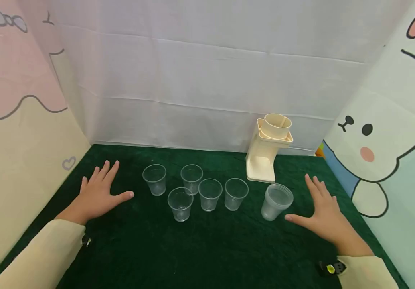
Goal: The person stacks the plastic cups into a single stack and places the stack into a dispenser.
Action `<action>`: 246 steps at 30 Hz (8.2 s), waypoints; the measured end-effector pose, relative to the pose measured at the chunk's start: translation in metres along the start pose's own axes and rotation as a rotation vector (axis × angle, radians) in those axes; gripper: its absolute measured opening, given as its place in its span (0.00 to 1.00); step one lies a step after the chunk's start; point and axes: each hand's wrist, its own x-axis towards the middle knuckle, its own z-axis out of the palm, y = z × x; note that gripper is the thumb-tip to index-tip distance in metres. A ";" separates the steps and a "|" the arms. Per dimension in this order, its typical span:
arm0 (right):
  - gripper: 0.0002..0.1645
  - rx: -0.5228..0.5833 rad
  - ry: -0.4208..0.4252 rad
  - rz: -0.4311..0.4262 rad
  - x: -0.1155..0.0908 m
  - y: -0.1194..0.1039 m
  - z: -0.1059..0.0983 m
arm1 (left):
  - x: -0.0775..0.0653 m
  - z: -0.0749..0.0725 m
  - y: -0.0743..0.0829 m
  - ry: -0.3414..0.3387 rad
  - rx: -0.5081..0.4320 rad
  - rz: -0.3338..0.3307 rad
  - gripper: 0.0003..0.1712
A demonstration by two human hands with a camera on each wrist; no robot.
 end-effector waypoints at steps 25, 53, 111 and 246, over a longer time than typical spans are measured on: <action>0.63 0.656 0.050 0.058 0.004 -0.030 0.035 | 0.031 0.037 0.033 -0.066 -0.791 0.070 0.53; 0.42 0.806 0.032 0.070 0.009 -0.022 0.053 | 0.048 0.039 0.042 -0.063 -0.782 0.076 0.52; 0.39 0.835 0.041 0.046 0.009 -0.022 0.053 | 0.069 -0.027 0.092 -0.110 -0.773 0.179 0.41; 0.39 0.882 0.027 0.033 0.009 -0.017 0.055 | 0.081 0.113 0.357 -0.332 -0.869 0.338 0.43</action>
